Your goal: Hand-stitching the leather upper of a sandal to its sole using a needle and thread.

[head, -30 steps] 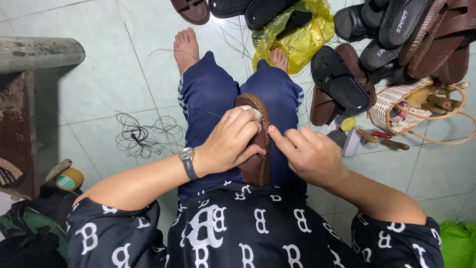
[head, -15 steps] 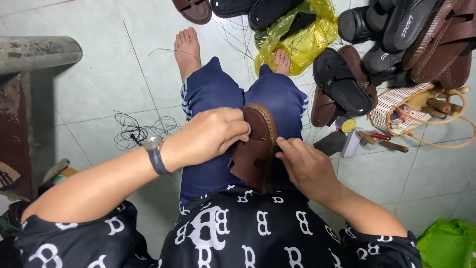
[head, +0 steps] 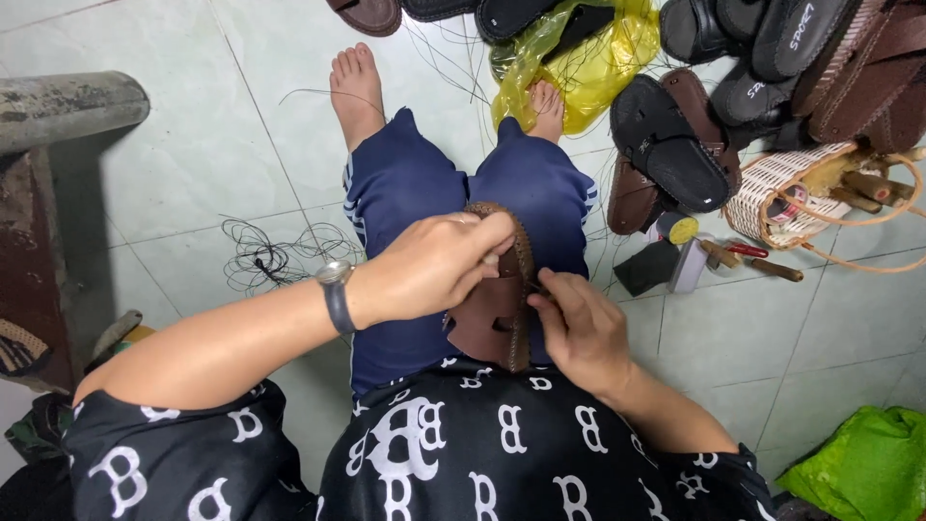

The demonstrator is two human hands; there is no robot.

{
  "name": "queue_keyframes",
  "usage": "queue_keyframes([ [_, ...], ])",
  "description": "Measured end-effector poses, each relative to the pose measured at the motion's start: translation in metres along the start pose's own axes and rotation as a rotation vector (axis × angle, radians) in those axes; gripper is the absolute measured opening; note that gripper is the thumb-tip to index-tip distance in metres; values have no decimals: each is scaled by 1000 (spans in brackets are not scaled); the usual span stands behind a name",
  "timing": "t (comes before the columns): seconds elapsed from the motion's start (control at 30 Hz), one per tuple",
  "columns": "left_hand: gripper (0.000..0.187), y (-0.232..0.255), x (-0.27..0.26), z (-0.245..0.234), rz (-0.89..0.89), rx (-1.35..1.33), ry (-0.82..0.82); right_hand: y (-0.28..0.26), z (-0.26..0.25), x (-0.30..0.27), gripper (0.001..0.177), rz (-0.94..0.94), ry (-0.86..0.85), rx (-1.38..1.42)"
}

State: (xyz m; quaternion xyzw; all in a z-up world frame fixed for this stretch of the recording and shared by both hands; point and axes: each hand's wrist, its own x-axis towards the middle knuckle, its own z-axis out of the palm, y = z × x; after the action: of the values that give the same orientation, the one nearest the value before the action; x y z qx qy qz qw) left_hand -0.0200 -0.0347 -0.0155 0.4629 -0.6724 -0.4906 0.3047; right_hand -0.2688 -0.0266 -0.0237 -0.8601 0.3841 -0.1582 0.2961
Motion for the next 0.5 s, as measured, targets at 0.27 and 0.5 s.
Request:
queue_keyframes([
  [0.27, 9, 6, -5, -1, -10, -25, 20, 2, -88, 49, 49, -106, -470, -182],
  [0.5, 14, 3, -4, 0, 255, 567, 124, 3, -87, 43, 85, -51, -876, -151],
])
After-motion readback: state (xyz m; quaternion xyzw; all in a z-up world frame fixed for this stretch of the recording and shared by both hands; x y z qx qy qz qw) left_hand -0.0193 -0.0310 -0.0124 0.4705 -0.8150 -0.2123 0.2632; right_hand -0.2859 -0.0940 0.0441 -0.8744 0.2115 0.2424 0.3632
